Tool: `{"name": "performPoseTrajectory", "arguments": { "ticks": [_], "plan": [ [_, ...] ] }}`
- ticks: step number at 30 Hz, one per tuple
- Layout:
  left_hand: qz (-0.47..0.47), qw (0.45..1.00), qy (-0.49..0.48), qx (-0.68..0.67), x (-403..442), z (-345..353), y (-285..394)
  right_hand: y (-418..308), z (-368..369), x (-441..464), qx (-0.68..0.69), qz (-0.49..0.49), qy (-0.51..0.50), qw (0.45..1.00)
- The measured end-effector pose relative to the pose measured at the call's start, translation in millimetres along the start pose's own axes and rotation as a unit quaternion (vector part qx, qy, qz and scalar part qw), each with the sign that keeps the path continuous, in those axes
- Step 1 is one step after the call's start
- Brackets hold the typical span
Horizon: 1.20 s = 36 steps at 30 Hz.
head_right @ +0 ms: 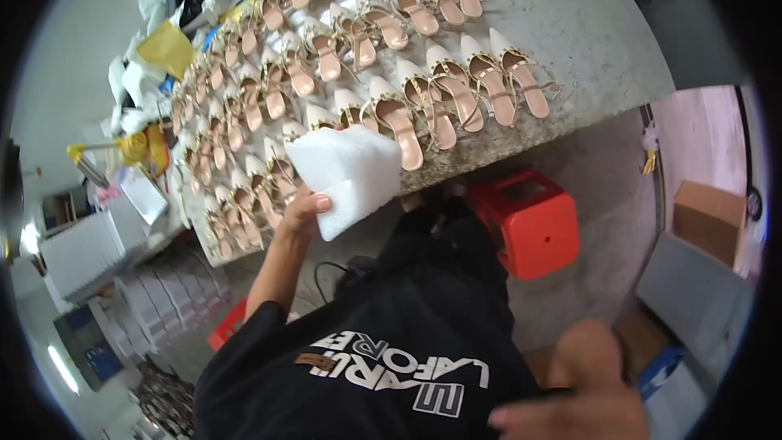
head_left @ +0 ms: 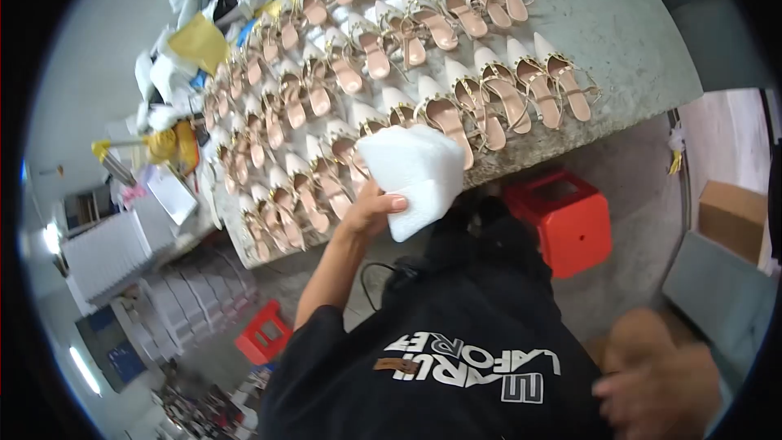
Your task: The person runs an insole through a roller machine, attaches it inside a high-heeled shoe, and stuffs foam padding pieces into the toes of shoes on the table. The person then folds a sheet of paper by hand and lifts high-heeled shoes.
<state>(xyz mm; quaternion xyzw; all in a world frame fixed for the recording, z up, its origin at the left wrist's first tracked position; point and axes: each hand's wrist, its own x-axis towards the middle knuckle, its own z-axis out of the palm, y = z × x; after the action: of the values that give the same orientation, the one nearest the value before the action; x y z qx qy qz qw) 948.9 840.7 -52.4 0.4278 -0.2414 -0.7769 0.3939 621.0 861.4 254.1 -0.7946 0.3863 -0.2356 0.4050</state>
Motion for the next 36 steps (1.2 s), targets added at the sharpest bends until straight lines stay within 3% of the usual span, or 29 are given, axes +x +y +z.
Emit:
{"name": "performPoseTrajectory", "arguments": {
  "ticks": [1, 2, 4, 5, 6, 9, 11, 12, 13, 14, 15, 17, 18, 19, 20, 21, 22, 23, 24, 26, 27, 28, 30, 31, 35, 36],
  "plan": [
    [-0.012, 1.000, -0.024, 0.004, 3.0, 1.0, 2.2, -18.3, -6.1, 3.1, 0.084, -0.037, -0.017, 0.996],
    [-0.014, 0.999, -0.047, 0.005, 7.1, 5.2, 4.5, -27.0, -8.9, 4.8, 0.076, -0.047, -0.004, 0.996],
    [0.060, 0.996, -0.070, -0.005, 10.9, 23.4, 11.7, -36.2, -10.3, 9.9, 0.120, 0.054, -0.017, 0.991],
    [0.032, 0.997, -0.075, -0.005, 9.7, 20.7, 9.2, -27.0, -8.8, 5.4, 0.134, -0.035, 0.008, 0.990],
    [-0.002, 0.997, -0.081, -0.002, 8.4, 15.6, 6.4, -23.4, -12.1, 1.0, 0.140, -0.036, 0.012, 0.989],
    [-0.008, 0.997, -0.079, -0.004, 6.7, 19.9, -1.1, -22.6, -19.8, -9.7, 0.110, -0.104, -0.009, 0.988],
    [0.001, 0.998, -0.055, 0.004, 4.3, 22.3, -8.4, -32.4, -17.8, -15.6, -0.004, -0.019, 0.033, 0.999],
    [0.007, 0.999, -0.034, 0.002, 2.4, 26.5, -12.4, -15.0, -15.6, -15.9, -0.006, -0.031, 0.027, 0.999],
    [0.007, 1.000, -0.021, -0.002, -1.7, 32.6, -12.8, 17.0, -7.9, -16.9, -0.033, -0.310, 0.171, 0.935],
    [0.017, 1.000, -0.025, -0.005, -4.0, 39.6, -11.3, 41.0, -1.3, -17.4, -0.054, -0.556, 0.301, 0.773],
    [0.045, 0.999, -0.014, -0.004, -2.6, 49.9, -12.9, 50.2, -1.9, -19.8, -0.017, -0.649, 0.360, 0.670],
    [0.078, 0.996, 0.026, 0.024, 9.1, 66.4, -21.9, 78.1, 1.2, -39.3, -0.023, -0.595, 0.561, 0.575],
    [0.086, 0.996, 0.017, 0.009, 21.5, 84.1, -23.6, 128.0, 5.3, -62.7, -0.111, -0.498, 0.601, 0.615],
    [0.122, 0.987, 0.042, 0.101, 31.1, 107.0, -22.2, 128.7, 16.9, -50.4, -0.046, -0.244, 0.477, 0.843],
    [0.157, 0.966, 0.068, 0.192, 42.0, 130.3, -23.6, 131.2, 31.1, -32.4, 0.018, 0.050, 0.296, 0.954],
    [0.162, 0.968, 0.061, 0.182, 54.6, 152.8, -29.6, 188.6, 43.4, -19.7, -0.084, 0.020, 0.166, 0.982],
    [0.240, 0.906, 0.169, 0.305, 65.8, 175.2, -36.9, 222.3, 63.4, -11.1, -0.056, 0.060, 0.117, 0.990],
    [0.310, 0.808, 0.274, 0.419, 78.6, 196.6, -41.7, 248.1, 78.0, -9.7, -0.032, 0.061, 0.145, 0.987],
    [0.317, 0.810, 0.273, 0.411, 88.0, 211.8, -43.8, 270.3, 81.5, -13.3, -0.009, 0.058, 0.174, 0.983],
    [0.273, 0.836, 0.180, 0.442, 97.2, 220.5, -44.2, 306.4, 62.5, -24.1, -0.018, 0.052, 0.167, 0.984],
    [0.284, 0.873, 0.139, 0.371, 108.2, 213.2, -52.4, 322.1, 52.7, -25.8, -0.012, 0.052, 0.165, 0.985],
    [0.290, 0.870, 0.140, 0.373, 118.0, 213.8, -56.8, 336.8, 44.7, -27.1, -0.012, 0.046, 0.167, 0.985],
    [0.238, 0.919, 0.184, 0.256, 127.0, 230.5, -48.2, 345.7, 27.0, -22.5, -0.104, -0.039, 0.126, 0.986],
    [0.273, 0.820, 0.250, 0.436, 129.9, 239.5, -49.8, 349.1, 21.4, -22.3, -0.082, -0.066, 0.114, 0.988],
    [0.252, 0.794, 0.275, 0.480, 144.6, 252.0, -53.8, 362.0, 14.8, -9.6, 0.005, 0.029, 0.056, 0.998],
    [0.236, 0.816, 0.271, 0.453, 146.8, 254.3, -53.9, 363.9, 8.9, -6.7, 0.055, 0.064, 0.021, 0.996]
  ]
}}
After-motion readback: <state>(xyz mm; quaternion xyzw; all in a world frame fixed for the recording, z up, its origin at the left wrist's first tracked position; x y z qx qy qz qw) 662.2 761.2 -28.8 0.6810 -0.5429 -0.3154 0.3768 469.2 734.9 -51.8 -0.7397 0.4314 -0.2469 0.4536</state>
